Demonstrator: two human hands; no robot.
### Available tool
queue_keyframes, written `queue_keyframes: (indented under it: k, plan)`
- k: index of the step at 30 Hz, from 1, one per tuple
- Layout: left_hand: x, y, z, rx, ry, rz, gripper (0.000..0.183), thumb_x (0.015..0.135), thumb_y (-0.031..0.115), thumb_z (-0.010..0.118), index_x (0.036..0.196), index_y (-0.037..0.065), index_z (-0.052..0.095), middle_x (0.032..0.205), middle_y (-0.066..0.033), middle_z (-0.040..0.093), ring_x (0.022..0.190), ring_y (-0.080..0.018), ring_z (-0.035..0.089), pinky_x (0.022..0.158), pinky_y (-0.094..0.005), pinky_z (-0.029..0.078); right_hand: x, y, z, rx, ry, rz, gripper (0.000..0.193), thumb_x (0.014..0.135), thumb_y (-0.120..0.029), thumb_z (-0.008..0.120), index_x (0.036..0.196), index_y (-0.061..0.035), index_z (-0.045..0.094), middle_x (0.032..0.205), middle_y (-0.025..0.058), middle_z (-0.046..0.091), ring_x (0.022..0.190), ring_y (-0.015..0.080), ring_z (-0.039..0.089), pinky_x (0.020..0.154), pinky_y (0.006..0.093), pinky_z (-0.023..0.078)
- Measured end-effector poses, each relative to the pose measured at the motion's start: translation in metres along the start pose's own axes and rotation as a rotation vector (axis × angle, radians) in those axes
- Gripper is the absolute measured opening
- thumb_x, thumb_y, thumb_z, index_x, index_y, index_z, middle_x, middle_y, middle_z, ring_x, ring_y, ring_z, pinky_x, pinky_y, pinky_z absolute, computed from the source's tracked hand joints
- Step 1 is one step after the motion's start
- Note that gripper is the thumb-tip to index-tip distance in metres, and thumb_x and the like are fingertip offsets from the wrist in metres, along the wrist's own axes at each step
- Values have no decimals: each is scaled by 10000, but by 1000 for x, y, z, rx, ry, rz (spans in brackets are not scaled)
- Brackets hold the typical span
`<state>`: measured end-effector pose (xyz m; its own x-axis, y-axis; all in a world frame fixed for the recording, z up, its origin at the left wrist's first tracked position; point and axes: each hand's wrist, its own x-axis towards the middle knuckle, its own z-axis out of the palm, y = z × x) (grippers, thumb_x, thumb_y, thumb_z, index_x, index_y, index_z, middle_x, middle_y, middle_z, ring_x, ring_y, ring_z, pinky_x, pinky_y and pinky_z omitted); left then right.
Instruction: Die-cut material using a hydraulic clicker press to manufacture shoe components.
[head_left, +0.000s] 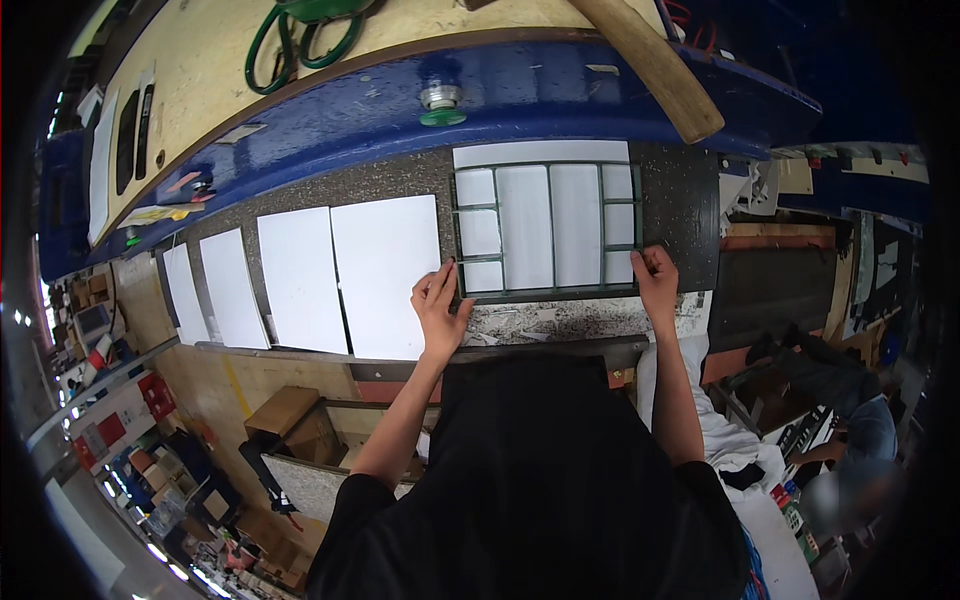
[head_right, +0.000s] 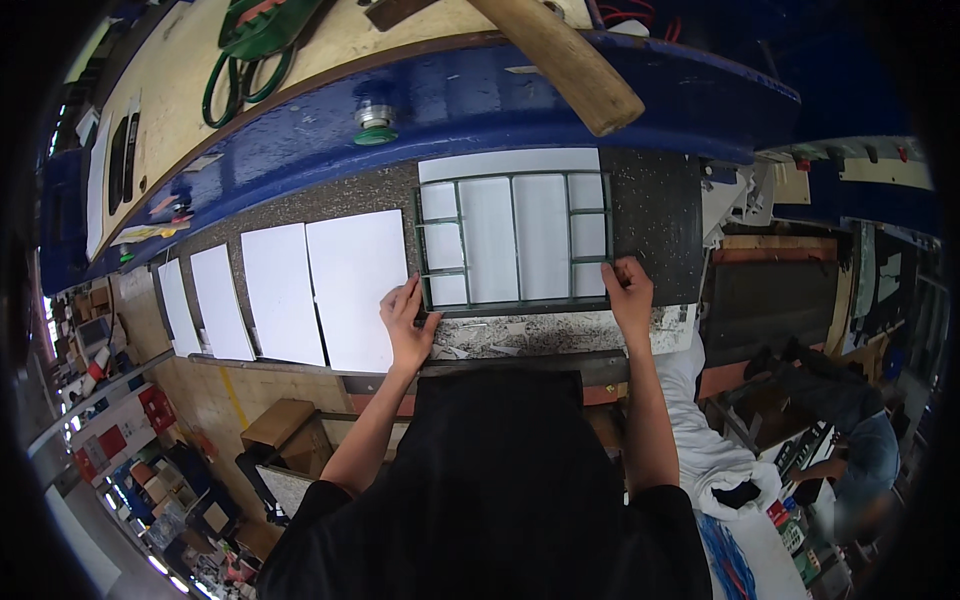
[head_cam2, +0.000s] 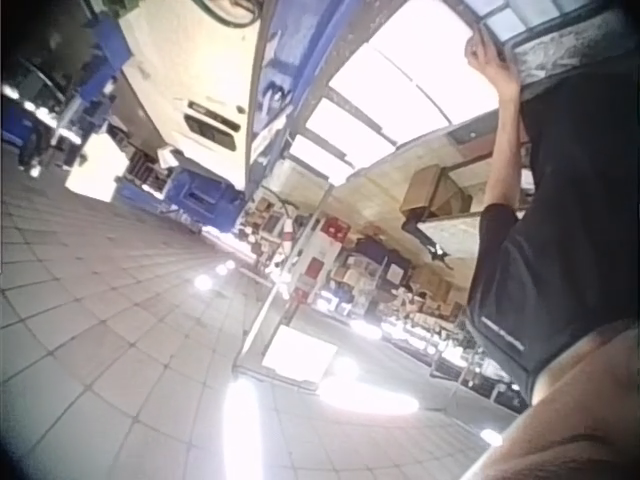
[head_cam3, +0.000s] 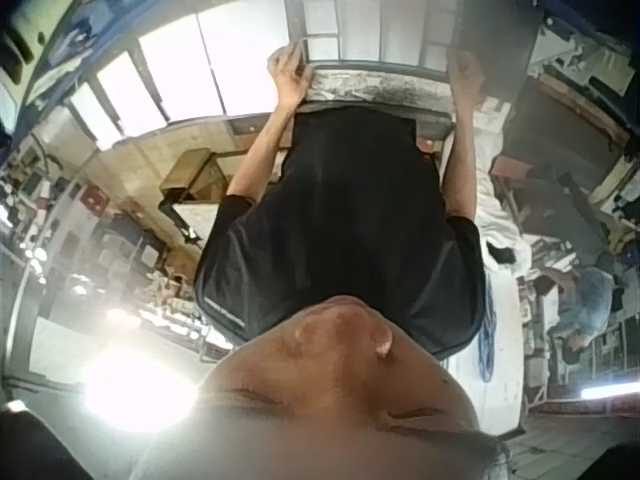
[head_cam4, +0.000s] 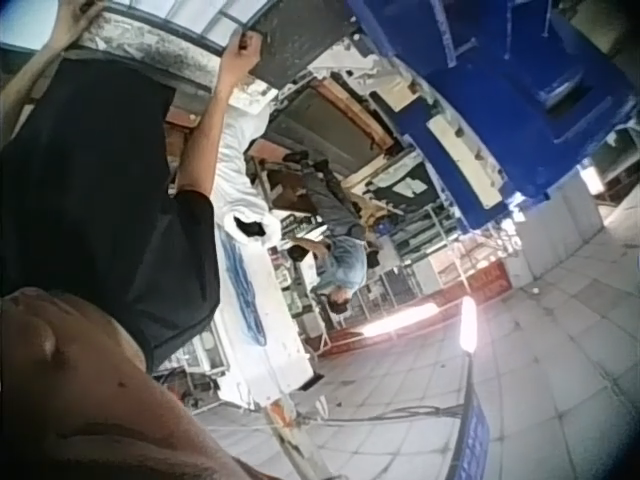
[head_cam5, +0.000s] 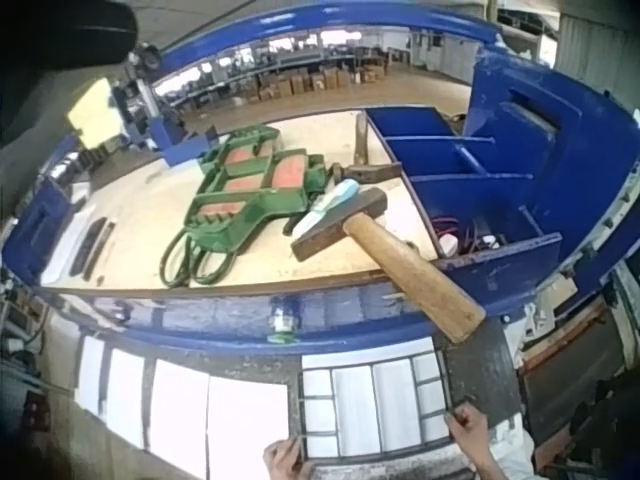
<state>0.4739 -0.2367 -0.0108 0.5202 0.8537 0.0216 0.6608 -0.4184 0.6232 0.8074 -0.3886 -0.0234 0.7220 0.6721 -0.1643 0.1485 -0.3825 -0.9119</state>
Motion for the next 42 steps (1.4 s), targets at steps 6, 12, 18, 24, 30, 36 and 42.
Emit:
queue_keyframes:
  k: [6,12,18,24,30,36,42]
  plan:
    - [4,3,-6,4,-42,-2,640,672,83,773,1277,30,570,1394,-53,474,1154,-300,423,1013,-391,333,3,1,-2,-3,-19,-14,192,864,-80,683,775,-22,524,588,-61,413,562,14,342,492,206,260]
    - [4,14,-24,-24,-1,-6,624,702,94,760,1290,45,554,1369,-118,460,1183,-339,412,1011,-430,349,4,-9,-12,-28,-88,-15,147,868,-103,688,916,1,596,637,-51,478,577,18,395,504,200,309]
    - [-25,23,-29,-154,13,155,311,755,92,723,1056,50,654,1062,-123,615,972,-325,557,865,-427,447,16,-47,0,-34,170,-160,149,919,-145,630,950,0,641,703,-7,600,641,32,514,570,196,418]
    - [3,24,10,-365,-319,86,122,819,159,660,877,55,687,859,-117,657,849,-304,609,749,-386,493,52,-180,95,173,-285,-378,147,923,-136,629,888,7,625,673,-32,536,627,24,468,545,188,380]
    - [37,31,26,-159,5,193,113,809,195,644,773,91,671,773,-63,657,756,-296,614,718,-397,504,70,-260,144,47,-259,-528,369,919,-279,647,695,9,593,541,8,516,535,25,444,466,228,334]
    - [65,21,30,-127,106,216,157,789,227,660,739,78,660,756,-72,645,762,-295,599,701,-405,488,75,-262,150,33,-194,-638,400,878,-283,691,633,9,572,493,45,484,463,69,386,429,268,312]
    - [91,36,30,-101,118,171,292,796,322,642,669,59,636,750,-94,646,801,-319,586,766,-435,445,77,-260,144,315,-508,-52,432,929,-406,608,743,-16,631,606,3,574,484,78,505,445,220,369]
